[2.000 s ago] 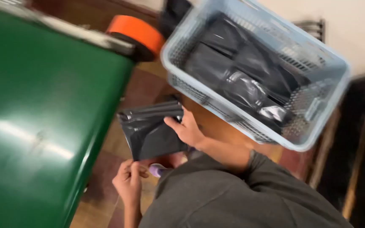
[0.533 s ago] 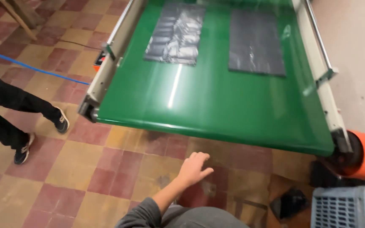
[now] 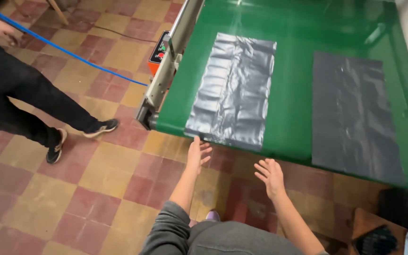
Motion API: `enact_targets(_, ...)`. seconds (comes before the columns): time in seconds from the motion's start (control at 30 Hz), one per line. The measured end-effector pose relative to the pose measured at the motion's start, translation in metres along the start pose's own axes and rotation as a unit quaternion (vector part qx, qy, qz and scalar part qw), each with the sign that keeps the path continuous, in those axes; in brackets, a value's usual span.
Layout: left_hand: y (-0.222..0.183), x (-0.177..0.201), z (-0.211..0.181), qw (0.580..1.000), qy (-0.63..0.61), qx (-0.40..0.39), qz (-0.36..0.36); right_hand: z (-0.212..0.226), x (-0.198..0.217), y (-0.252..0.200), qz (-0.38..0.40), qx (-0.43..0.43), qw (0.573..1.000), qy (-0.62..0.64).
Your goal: Folding black plastic bags and stacking them in a blue collection basket in an industrial setting.
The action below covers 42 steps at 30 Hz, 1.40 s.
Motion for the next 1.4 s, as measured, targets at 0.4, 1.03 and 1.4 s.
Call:
enact_targets(0.4,0.020,0.067,-0.041,0.971,0.073,-0.200,-0.105,0.012,-0.043,0.023,-0.092,0.100,0.987,-0.084)
enact_targets(1.03,0.135,-0.051,-0.262,0.925,0.178,-0.331,-0.061,0.210,-0.194,0.232,0.242,-0.104,0.964,-0.020)
enact_targets(1.4,0.222,-0.085,-0.271,0.759,0.518,-0.353,-0.179,0.232,-0.223,0.379,0.094,0.206,0.818,-0.528)
Point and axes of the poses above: each hand's wrist, its own y-axis towards the middle knuckle, its own x-axis out of the back of the hand, z = x × y, the point moved 10 cm from there along y, towards the middle knuckle, and after that the axes turned 6 degrees about y, right-handed, at the moved point
